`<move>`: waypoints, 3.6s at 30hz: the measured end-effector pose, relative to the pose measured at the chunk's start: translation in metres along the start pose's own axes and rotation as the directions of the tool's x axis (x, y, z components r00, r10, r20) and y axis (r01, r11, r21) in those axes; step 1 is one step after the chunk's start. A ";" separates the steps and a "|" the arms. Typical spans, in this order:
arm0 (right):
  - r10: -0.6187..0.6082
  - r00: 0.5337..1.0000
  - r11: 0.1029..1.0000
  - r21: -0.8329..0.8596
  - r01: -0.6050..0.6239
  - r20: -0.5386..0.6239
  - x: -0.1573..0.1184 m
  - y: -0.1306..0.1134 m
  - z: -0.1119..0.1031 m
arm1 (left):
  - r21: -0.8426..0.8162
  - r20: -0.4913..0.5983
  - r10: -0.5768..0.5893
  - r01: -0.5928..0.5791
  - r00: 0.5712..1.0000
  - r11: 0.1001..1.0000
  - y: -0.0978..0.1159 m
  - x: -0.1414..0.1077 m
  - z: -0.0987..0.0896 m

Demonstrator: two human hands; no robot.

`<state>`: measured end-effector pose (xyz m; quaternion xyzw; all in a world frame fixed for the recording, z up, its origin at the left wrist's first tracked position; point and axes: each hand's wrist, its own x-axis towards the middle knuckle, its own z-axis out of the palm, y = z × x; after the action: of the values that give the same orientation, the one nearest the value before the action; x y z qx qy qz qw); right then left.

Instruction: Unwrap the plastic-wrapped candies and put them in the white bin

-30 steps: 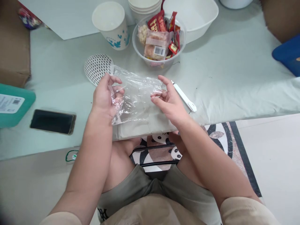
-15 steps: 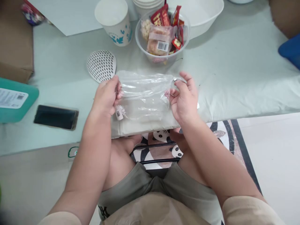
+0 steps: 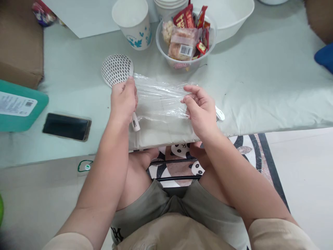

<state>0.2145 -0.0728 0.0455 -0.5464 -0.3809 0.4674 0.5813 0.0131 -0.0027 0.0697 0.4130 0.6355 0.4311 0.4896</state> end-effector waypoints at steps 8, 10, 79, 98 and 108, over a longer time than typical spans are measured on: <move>0.039 0.995 0.997 0.063 -0.033 -0.095 0.011 0.004 -0.006 | -0.180 0.289 -0.143 0.200 0.947 0.963 -0.001 -0.002 -0.010; 0.071 0.992 0.993 0.099 -0.060 -0.108 0.014 0.003 -0.007 | -0.207 0.399 -0.067 0.161 0.915 0.965 0.001 -0.004 -0.016; 0.210 0.974 0.963 -0.191 -0.192 0.080 0.025 0.007 -0.028 | -0.074 0.260 0.330 -0.322 0.908 0.944 -0.010 0.027 -0.021; -0.009 0.989 0.981 -0.192 0.037 0.146 0.024 0.009 -0.034 | 0.264 0.578 0.088 -0.287 0.811 0.921 0.000 0.018 -0.053; -0.163 0.972 0.894 -0.391 0.218 0.170 0.026 0.015 -0.037 | 0.200 0.343 0.382 -0.464 0.858 0.863 -0.010 0.027 -0.044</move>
<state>0.2550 -0.0583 0.0242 -0.5828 -0.5594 0.3539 0.4714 -0.0356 0.0135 0.0591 0.6664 0.5026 0.3703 0.4076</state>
